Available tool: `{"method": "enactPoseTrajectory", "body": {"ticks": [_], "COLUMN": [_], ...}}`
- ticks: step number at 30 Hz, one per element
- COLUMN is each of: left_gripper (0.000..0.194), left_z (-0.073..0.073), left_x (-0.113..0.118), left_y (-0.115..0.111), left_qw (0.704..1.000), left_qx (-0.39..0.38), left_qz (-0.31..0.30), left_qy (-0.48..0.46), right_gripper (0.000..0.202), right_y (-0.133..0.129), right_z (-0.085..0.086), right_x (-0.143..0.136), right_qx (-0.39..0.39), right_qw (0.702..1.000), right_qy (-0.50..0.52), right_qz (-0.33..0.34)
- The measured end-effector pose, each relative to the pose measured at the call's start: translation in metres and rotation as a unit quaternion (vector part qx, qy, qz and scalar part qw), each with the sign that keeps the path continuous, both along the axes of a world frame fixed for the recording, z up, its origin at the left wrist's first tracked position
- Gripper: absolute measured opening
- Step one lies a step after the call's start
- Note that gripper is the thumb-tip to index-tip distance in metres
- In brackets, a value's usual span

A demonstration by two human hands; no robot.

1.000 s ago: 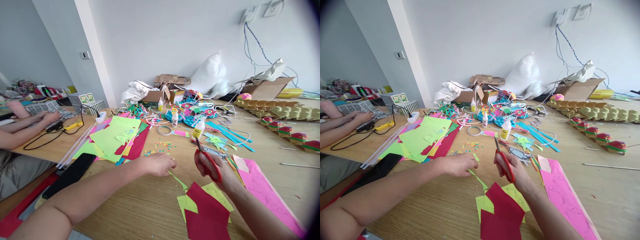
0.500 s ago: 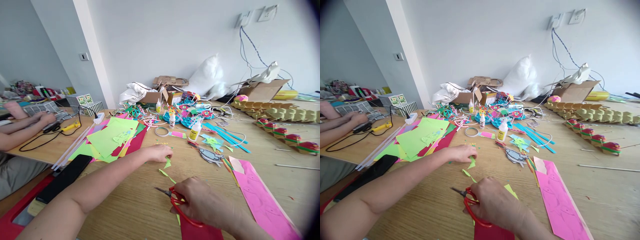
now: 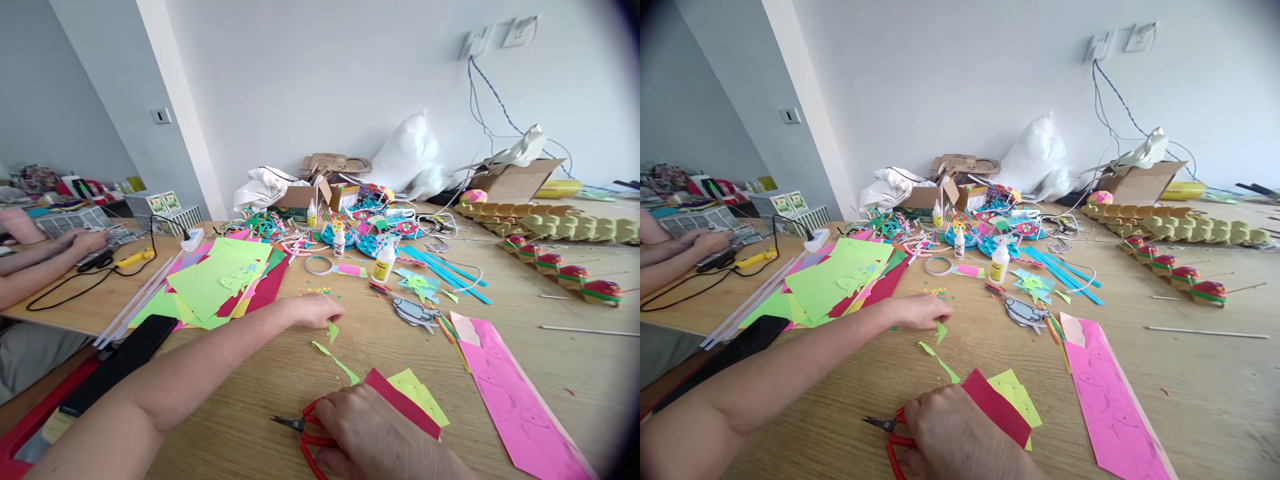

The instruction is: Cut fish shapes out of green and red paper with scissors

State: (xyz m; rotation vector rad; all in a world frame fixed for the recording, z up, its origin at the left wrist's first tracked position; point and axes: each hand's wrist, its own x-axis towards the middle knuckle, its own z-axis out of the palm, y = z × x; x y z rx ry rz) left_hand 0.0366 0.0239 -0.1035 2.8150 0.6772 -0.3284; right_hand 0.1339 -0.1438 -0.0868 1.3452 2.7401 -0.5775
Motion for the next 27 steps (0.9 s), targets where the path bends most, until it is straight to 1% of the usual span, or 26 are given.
{"method": "enactPoseTrajectory", "body": {"ticks": [4, 8, 10, 11, 12, 13, 15, 16, 18, 20, 22, 27], "left_gripper": [0.019, 0.014, 0.009, 0.008, 0.007, 0.008, 0.011, 0.012, 0.015, 0.019, 0.020, 0.021], "left_z": [0.003, 0.008, 0.011, 0.012, 0.013, 0.014, 0.017, 0.018, 0.021, 0.022, 0.021, 0.016], "left_x": [0.000, -0.001, -0.002, -0.002, -0.002, -0.003, -0.002, -0.001, 0.002, 0.006, 0.009, 0.010], "left_y": [-0.001, 0.004, 0.006, 0.006, 0.004, 0.002, -0.006, -0.011, -0.022, -0.032, -0.039, -0.045], "left_qw": [1.000, 0.998, 0.997, 0.996, 0.995, 0.994, 0.992, 0.991, 0.990, 0.989, 0.989, 0.987], "left_qx": [-0.011, -0.013, -0.014, -0.015, -0.016, -0.016, -0.013, -0.011, -0.004, 0.006, 0.012, 0.009], "left_qz": [0.012, 0.036, 0.054, 0.062, 0.068, 0.074, 0.082, 0.085, 0.088, 0.088, 0.078, 0.063], "left_qy": [-0.013, -0.040, -0.055, -0.063, -0.071, -0.079, -0.095, -0.101, -0.112, -0.121, -0.128, -0.147], "right_gripper": [0.015, 0.015, 0.017, 0.017, 0.015, 0.013, 0.014, 0.015, 0.019, 0.016, 0.014, 0.017], "right_y": [-0.001, -0.002, 0.000, 0.003, 0.006, 0.011, 0.021, 0.027, 0.038, 0.045, 0.049, 0.050], "right_z": [-0.004, -0.012, -0.013, -0.013, -0.012, -0.011, -0.010, -0.010, -0.012, -0.015, -0.018, -0.016], "right_x": [-0.005, -0.007, -0.003, 0.001, 0.006, 0.013, 0.028, 0.036, 0.048, 0.054, 0.055, 0.053], "right_qx": [0.008, 0.045, 0.074, 0.086, 0.098, 0.113, 0.155, 0.175, 0.189, 0.160, 0.137, 0.110], "right_qw": [1.000, 0.997, 0.995, 0.995, 0.994, 0.989, 0.960, 0.942, 0.918, 0.920, 0.929, 0.937], "right_qy": [-0.006, -0.002, 0.012, 0.028, 0.051, 0.082, 0.156, 0.175, 0.190, 0.200, 0.204, 0.207], "right_qz": [0.023, 0.060, 0.059, 0.040, 0.007, -0.041, -0.174, -0.226, -0.294, -0.296, -0.278, -0.257]}}
